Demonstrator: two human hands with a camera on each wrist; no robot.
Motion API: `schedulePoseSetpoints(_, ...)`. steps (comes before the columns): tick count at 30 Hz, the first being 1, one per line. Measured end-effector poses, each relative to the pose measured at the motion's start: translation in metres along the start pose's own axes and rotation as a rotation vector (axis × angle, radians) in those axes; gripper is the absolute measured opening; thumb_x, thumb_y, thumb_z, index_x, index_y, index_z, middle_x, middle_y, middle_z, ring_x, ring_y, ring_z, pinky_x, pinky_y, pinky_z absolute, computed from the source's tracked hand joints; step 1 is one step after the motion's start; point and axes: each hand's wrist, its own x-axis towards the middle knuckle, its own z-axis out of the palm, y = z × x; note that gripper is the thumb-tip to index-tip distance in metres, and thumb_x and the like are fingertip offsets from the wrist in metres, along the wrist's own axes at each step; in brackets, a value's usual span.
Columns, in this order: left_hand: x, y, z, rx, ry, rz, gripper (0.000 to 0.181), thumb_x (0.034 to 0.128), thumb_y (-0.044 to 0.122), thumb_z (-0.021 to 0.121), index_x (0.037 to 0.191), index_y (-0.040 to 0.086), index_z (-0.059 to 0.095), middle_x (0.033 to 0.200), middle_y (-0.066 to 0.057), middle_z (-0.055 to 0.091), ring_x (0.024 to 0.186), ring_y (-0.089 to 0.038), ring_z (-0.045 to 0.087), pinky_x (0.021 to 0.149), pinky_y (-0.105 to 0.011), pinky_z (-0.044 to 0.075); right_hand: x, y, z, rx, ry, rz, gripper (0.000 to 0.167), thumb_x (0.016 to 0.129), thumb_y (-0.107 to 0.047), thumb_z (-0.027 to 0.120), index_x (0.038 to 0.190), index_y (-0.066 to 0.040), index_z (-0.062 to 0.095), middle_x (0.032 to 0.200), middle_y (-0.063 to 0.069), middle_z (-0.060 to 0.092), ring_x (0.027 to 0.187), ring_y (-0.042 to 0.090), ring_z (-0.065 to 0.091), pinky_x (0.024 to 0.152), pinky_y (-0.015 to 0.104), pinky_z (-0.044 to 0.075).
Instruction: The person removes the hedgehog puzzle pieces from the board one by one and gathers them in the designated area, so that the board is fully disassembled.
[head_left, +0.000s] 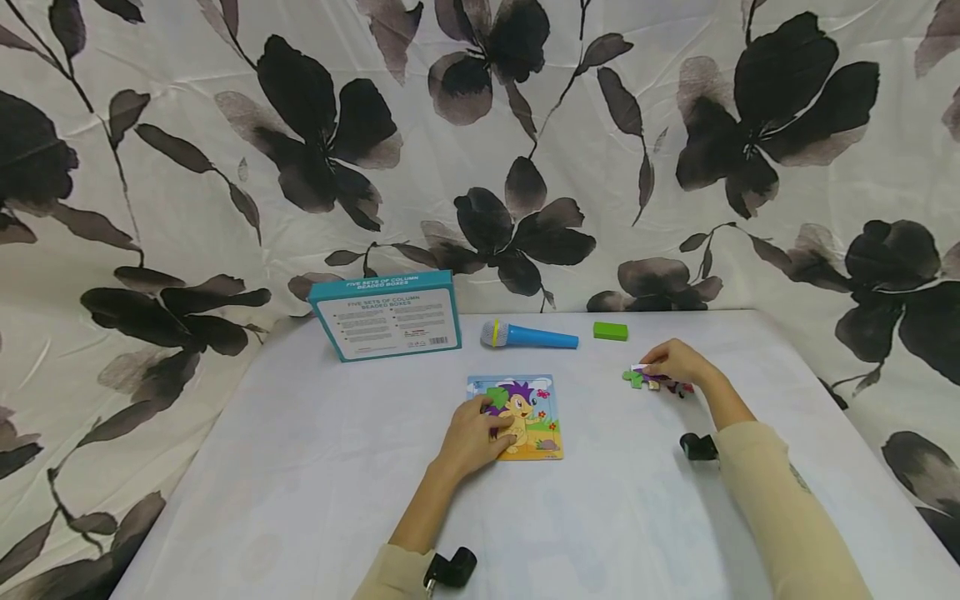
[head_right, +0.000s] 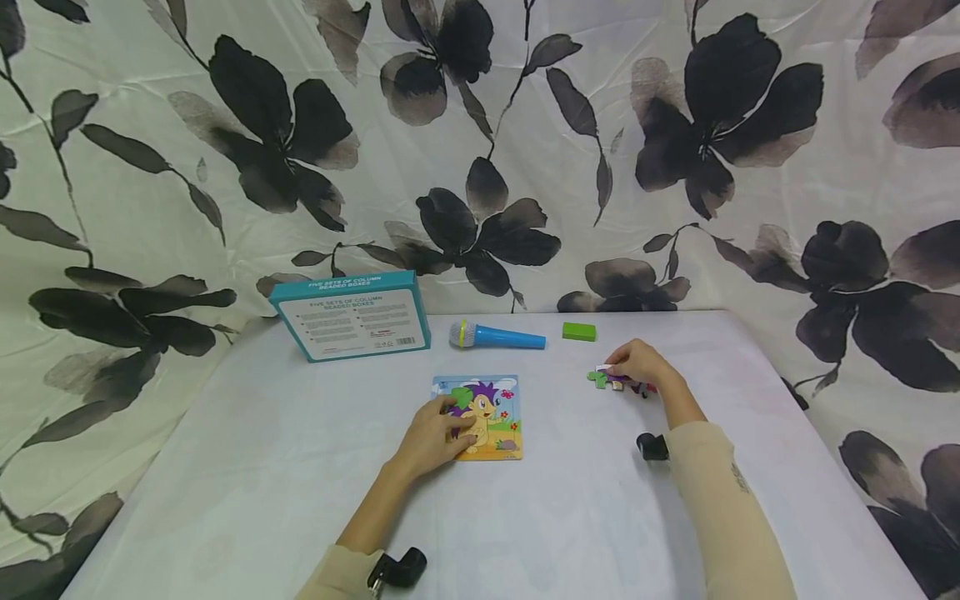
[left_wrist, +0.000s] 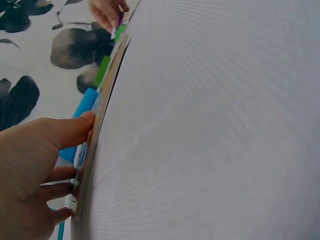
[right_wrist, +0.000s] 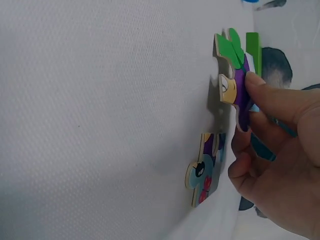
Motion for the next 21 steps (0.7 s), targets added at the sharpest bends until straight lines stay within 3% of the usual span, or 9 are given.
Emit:
schedulePoseSetpoints(8, -0.0003, 0.0003, -0.0011, -0.001, -0.010, -0.005, 0.032, 0.0835, 0.035, 0.070, 0.109, 0.016, 0.072, 0.127, -0.019, 0.053, 0.121, -0.034, 0.046, 0.106, -0.050, 0.031, 0.0069, 0.0057, 0.0026, -0.025, -0.006, 0.004, 0.026, 0.091, -0.010, 0.059, 0.107, 0.009, 0.065, 0.110, 0.025, 0.063, 0.092, 0.028, 0.055, 0.089, 0.051, 0.043)
schedulePoseSetpoints(21, -0.0008, 0.0004, -0.0010, 0.008, 0.007, 0.009, 0.031, 0.0829, 0.034, 0.071, 0.107, 0.016, 0.073, 0.124, -0.019, 0.054, 0.118, -0.034, 0.047, 0.104, -0.048, 0.034, 0.0082, 0.0073, 0.0088, -0.042, 0.012, -0.028, 0.026, 0.092, -0.010, 0.059, 0.111, 0.006, 0.065, 0.117, 0.026, 0.060, 0.107, 0.040, 0.053, 0.091, 0.054, 0.042)
